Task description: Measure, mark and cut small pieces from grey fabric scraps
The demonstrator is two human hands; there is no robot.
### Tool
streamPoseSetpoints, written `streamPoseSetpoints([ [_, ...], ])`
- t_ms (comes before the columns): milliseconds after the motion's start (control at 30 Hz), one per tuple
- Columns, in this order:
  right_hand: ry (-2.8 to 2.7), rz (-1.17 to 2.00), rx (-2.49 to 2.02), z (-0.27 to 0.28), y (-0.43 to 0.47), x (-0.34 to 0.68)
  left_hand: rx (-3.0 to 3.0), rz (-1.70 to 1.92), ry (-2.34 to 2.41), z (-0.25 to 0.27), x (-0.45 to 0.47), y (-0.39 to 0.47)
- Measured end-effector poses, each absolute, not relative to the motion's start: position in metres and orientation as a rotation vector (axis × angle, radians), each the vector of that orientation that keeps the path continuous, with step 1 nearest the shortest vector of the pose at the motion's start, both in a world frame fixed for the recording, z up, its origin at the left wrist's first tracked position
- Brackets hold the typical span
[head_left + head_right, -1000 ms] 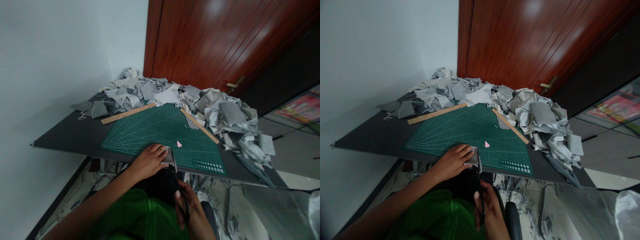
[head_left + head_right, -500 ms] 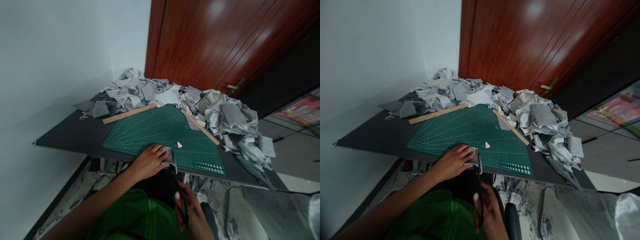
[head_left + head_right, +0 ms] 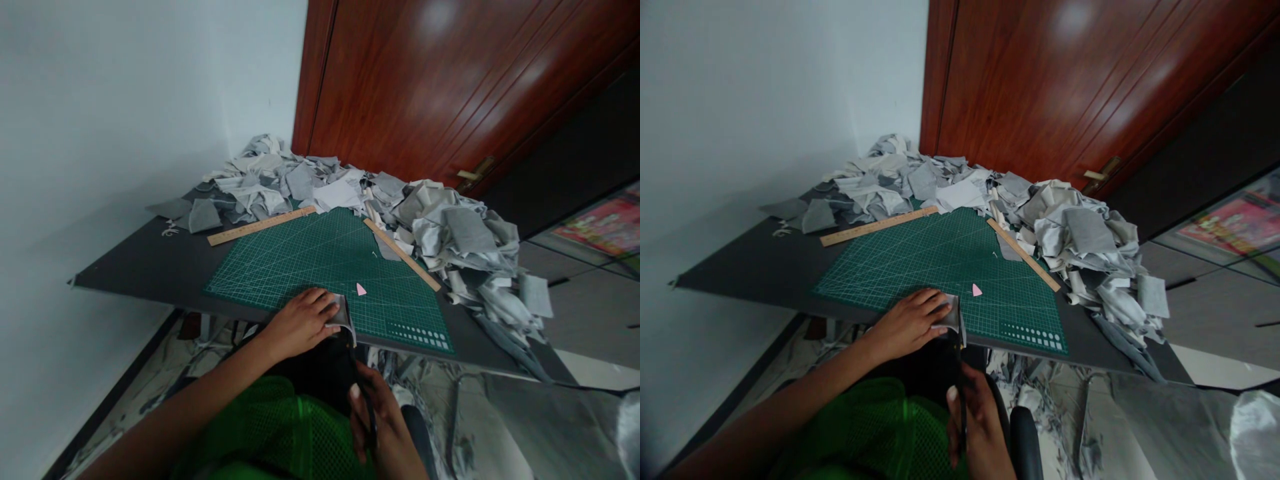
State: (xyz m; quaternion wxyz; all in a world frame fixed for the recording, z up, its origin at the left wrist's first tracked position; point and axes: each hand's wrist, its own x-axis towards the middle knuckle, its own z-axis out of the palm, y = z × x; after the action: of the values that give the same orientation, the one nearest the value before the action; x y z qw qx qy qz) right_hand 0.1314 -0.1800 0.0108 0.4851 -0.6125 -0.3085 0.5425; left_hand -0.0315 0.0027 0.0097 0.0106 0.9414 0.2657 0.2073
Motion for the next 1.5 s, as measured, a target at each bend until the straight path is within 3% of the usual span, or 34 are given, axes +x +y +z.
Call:
streamPoseSetpoints([
  [867, -0.613, 1.417, -1.422, 0.017, -0.176, 0.139, 2.906, 0.647, 0.837, 0.006, -0.031, 0.003],
  [1100, -0.499, 1.316, -1.479, 0.01, -0.19, 0.164, 2.894, 0.605, 0.95, 0.0, -0.028, 0.004],
  [1333, -0.256, 0.872, -1.398, 0.015, -0.184, 0.217, 2.91, 0.553, 0.998, -0.001, -0.027, 0.006],
  [1500, -0.398, 0.914, -1.418, 0.018, -0.196, 0.216, 2.998, 0.604, 0.815, -0.002, -0.03, 0.006],
])
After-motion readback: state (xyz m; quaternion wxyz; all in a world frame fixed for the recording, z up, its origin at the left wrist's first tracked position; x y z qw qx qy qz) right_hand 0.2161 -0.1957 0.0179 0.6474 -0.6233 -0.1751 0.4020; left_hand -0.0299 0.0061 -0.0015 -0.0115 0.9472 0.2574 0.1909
